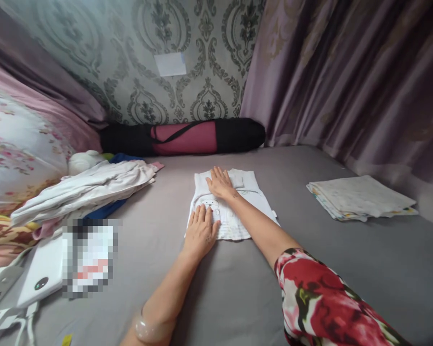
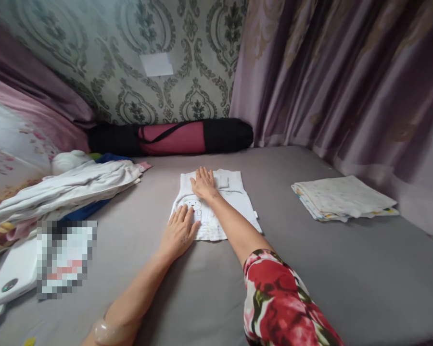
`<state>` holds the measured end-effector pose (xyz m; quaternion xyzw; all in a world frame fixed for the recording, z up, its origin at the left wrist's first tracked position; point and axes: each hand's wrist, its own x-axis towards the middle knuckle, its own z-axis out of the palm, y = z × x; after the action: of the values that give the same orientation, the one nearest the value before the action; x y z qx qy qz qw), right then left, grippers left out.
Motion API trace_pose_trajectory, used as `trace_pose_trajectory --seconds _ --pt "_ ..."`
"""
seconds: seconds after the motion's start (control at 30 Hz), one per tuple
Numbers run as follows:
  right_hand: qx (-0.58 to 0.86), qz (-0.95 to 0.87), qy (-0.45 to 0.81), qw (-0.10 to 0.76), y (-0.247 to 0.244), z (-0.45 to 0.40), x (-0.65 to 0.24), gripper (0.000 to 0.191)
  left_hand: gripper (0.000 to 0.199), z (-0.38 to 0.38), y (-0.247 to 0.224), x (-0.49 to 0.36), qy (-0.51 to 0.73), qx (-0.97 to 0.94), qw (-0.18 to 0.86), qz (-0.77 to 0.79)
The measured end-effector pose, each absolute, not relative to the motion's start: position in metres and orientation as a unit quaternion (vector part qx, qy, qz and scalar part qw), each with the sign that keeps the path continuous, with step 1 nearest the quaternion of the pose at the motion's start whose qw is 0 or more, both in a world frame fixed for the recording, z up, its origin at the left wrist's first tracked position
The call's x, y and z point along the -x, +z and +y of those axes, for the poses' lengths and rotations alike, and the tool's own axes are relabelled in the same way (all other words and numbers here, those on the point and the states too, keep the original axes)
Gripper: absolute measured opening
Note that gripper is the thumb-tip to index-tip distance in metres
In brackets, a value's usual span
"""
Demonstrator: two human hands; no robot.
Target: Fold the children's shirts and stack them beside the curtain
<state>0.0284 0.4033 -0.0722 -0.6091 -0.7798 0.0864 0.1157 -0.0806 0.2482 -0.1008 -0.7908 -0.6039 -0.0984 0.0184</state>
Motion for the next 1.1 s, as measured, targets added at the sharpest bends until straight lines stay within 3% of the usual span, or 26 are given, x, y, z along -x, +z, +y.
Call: trace_pose_trajectory --seconds 0.23,0.43,0.73,0.97,1.1 --pt "0.586 -0.786 0.15 0.126 -0.081 0.404 -0.046 0.061 0.057 0.248 -0.092 0.08 -0.071 0.786 -0.029 -0.614" --pt "0.522 -0.818 0.17 0.173 -0.063 0.364 -0.09 0.059 0.05 0.246 -0.085 0.08 -0.143 0.798 -0.022 -0.584" --pt "0.53 -0.842 0.082 0.065 -0.075 0.251 -0.14 0.064 0.061 0.232 -0.085 0.06 -0.103 0.863 -0.042 -0.493" --pt "0.546 -0.832 0.072 0.069 -0.083 0.241 -0.132 0.062 0.062 0.234 -0.083 0.057 -0.033 0.865 -0.082 -0.494" --pt "0.515 -0.845 0.132 0.061 -0.077 0.244 -0.143 0.064 0.064 0.238 -0.082 0.063 -0.045 0.874 -0.108 -0.471"
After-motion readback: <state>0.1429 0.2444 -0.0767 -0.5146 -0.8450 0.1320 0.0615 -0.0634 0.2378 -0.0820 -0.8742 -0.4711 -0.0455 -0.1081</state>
